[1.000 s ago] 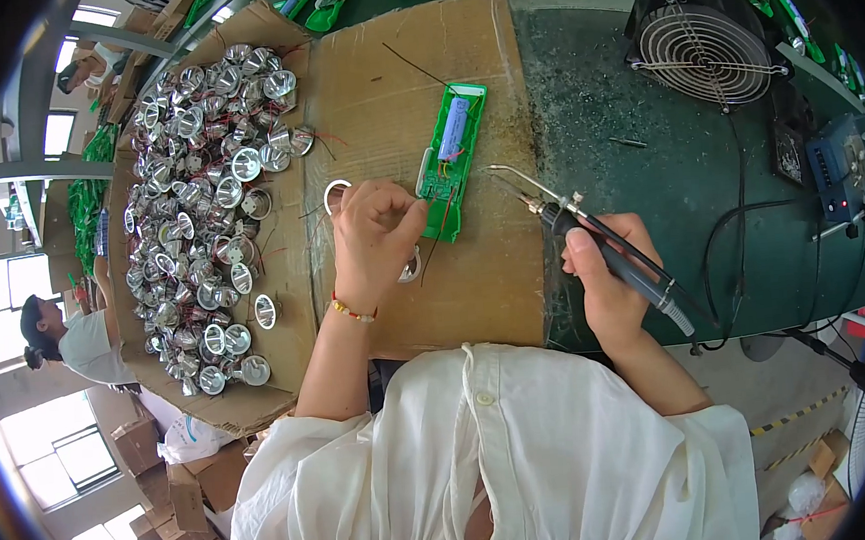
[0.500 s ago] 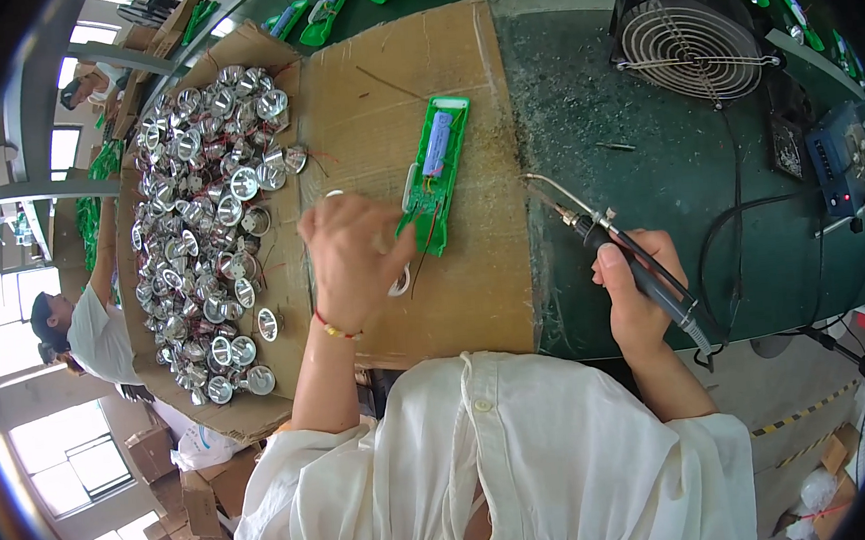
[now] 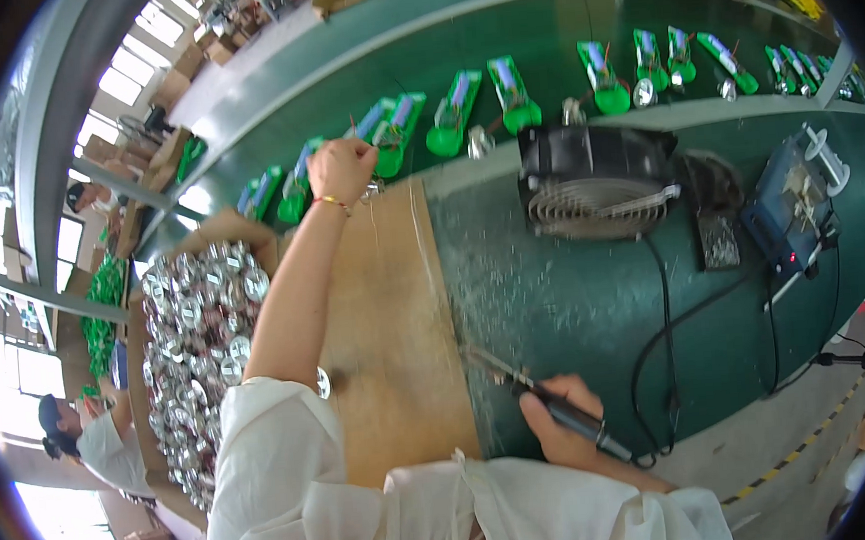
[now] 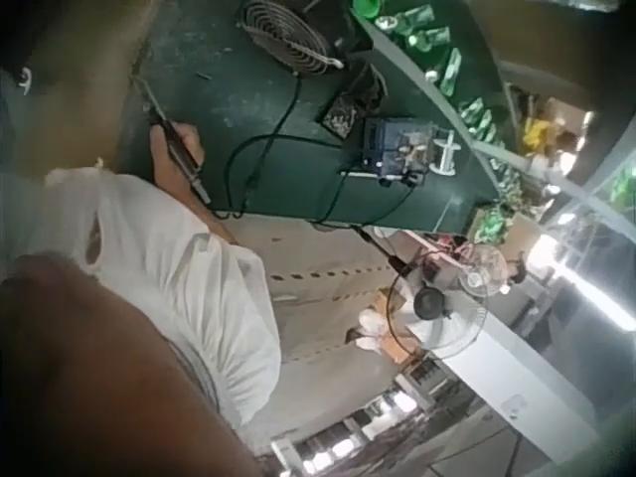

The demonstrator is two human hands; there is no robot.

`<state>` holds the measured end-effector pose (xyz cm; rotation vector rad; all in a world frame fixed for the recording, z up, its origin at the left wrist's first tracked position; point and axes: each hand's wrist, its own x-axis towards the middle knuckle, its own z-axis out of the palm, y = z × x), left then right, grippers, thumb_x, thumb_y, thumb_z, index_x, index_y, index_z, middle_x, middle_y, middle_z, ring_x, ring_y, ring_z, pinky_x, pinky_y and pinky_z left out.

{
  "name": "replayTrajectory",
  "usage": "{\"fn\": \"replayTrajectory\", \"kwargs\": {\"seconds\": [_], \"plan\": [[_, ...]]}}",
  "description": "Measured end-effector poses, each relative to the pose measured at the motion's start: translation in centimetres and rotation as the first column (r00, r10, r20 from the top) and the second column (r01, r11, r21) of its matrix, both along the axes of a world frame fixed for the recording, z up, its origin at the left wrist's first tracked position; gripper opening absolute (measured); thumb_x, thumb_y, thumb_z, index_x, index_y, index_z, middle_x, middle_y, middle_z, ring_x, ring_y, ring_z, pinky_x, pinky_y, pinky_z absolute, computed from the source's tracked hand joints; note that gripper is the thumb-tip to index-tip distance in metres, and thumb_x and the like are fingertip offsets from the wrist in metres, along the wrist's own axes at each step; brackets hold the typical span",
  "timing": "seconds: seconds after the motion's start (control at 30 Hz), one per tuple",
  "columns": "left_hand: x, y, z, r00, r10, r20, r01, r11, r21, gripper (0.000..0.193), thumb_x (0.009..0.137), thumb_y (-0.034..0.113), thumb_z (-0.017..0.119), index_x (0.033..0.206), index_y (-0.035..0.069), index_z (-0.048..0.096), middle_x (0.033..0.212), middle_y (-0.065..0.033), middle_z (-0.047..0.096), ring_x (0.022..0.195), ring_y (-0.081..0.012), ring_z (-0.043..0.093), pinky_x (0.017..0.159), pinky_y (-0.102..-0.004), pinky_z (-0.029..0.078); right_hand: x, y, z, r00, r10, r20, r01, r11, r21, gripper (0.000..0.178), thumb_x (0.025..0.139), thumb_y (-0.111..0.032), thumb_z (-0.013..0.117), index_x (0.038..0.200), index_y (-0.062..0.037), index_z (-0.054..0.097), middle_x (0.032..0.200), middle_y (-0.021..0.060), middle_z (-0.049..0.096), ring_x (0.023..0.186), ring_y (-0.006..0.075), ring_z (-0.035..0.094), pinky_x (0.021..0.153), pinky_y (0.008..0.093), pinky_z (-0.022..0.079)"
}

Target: Soldering wires and components onto a PCB housed in a green plastic casing at an assembly line.

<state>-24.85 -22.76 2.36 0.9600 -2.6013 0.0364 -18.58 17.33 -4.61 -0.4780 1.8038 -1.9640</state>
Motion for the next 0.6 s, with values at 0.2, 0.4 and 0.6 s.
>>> {"fn": "replayTrajectory", "kwargs": {"seconds": [0.2, 0.4, 0.6], "plan": [[-8.0, 3.0, -0.8, 0.968, -0.247, -0.039, 0.239, 0.959, -0.152, 0.032, 0.071, 0.039, 0.062, 0.083, 0.009, 0.067, 0.094, -0.0091, 0.055, 0.097, -0.0271, 0.049, 0.083, -0.0416, 0.039, 0.1, 0.3, -1.0, 0.994, -0.109, -0.013, 0.110, 0.992, 0.061, 0.018, 0.072, -0.009, 0.072, 0.079, -0.0028, 0.058, 0.065, 0.0047, 0.061, 0.059, 0.0078, 0.056, 0.054, 0.0233, 0.044], [-7.0, 3.5, -3.6, 0.969, -0.236, 0.074, 0.245, 0.954, -0.174, 0.021, 0.072, 0.025, 0.057, 0.074, 0.007, 0.068, 0.094, -0.0079, 0.056, 0.101, -0.0256, 0.045, 0.085, -0.0395, 0.034, 0.2, -0.1, -0.4, 0.996, -0.072, 0.045, 0.071, 0.997, 0.041, 0.018, 0.072, -0.009, 0.072, 0.079, -0.0018, 0.058, 0.065, 0.0050, 0.062, 0.057, 0.0064, 0.055, 0.052, 0.0228, 0.044], [7.3, 10.5, -1.5, 0.969, -0.246, 0.032, 0.248, 0.953, -0.177, 0.013, 0.071, 0.018, 0.057, 0.074, 0.007, 0.064, 0.093, -0.0084, 0.054, 0.096, -0.0266, 0.047, 0.086, -0.0420, 0.034, -0.2, -0.8, 1.4, 0.992, -0.036, 0.124, 0.042, 0.998, -0.042, 0.016, 0.077, -0.007, 0.067, 0.081, 0.0011, 0.054, 0.065, 0.0063, 0.060, 0.056, 0.0082, 0.056, 0.051, 0.0231, 0.045]]}}
